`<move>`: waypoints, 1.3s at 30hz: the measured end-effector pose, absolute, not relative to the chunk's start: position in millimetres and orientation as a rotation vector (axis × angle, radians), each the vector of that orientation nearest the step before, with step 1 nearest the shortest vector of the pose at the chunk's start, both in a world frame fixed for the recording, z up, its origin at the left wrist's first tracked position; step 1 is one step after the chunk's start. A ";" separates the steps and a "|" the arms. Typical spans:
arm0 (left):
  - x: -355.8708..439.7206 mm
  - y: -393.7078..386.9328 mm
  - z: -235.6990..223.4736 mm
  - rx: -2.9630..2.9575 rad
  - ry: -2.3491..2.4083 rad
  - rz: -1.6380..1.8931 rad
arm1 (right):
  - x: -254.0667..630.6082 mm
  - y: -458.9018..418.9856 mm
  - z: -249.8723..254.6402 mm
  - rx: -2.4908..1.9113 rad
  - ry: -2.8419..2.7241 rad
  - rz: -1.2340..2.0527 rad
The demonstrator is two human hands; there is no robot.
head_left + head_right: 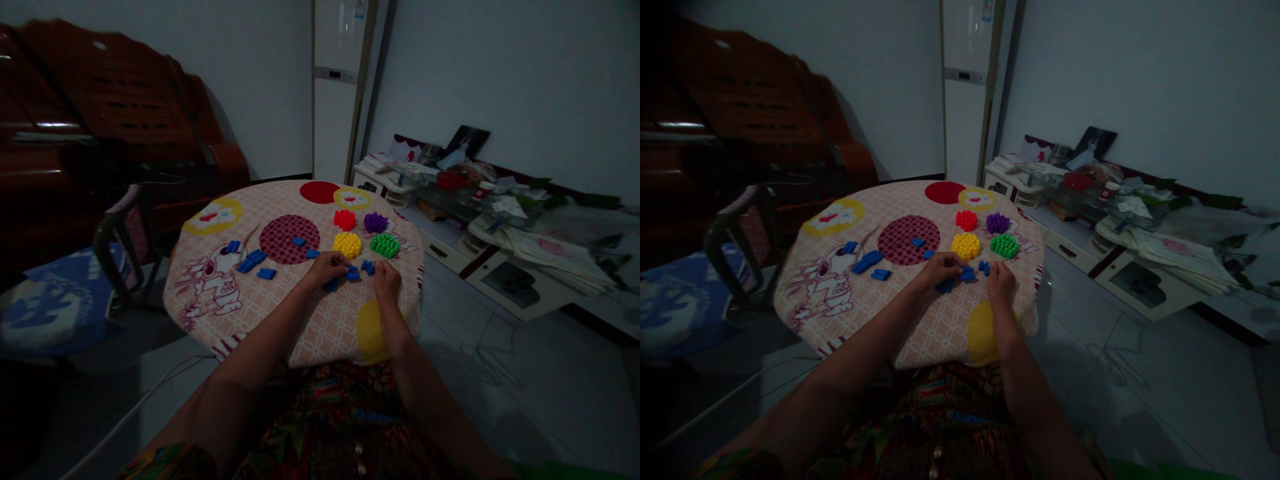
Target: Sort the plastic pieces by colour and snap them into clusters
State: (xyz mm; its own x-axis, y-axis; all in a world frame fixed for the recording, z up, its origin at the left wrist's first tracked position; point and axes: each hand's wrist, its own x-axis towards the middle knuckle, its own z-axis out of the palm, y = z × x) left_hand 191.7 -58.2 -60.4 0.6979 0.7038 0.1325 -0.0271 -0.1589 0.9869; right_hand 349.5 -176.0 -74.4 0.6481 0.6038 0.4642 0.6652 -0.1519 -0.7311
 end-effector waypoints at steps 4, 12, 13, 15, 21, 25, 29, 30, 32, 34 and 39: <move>189.2 -58.8 -57.4 1.890 0.611 0.735 | 348.1 -177.7 -73.0 -1.826 -1.018 -0.094; 183.8 -65.1 -43.1 2.448 0.630 0.564 | 349.7 -178.1 -73.0 -1.834 -1.038 -0.106; 183.7 -66.2 -42.4 2.471 0.646 0.553 | 349.8 -177.9 -73.0 -1.836 -1.033 -0.104; 183.9 -68.7 -41.4 2.490 0.668 0.552 | 350.0 -177.4 -73.2 -1.826 -1.016 -0.084; 188.8 -77.6 -36.7 2.374 0.655 0.645 | 350.8 -177.2 -74.7 -1.796 -0.966 -0.007; 200.5 -84.8 -36.0 2.355 0.621 0.701 | 351.7 -178.1 -75.1 -1.782 -0.950 -0.006; 215.8 -93.1 -40.1 2.356 0.575 0.694 | 352.4 -179.7 -75.6 -1.706 -0.821 0.013; 218.9 -95.1 -41.3 2.364 0.558 0.688 | 352.6 -180.2 -75.9 -1.686 -0.784 0.018; 223.1 -98.6 -43.8 2.381 0.533 0.670 | 353.2 -181.0 -76.7 -1.656 -0.737 0.029; 224.6 -100.6 -46.7 2.378 0.527 0.653 | 353.7 -181.3 -77.3 -1.647 -0.719 0.035; 221.0 -100.6 -52.0 2.290 0.594 0.680 | 353.0 -180.9 -75.8 -1.637 -0.716 0.066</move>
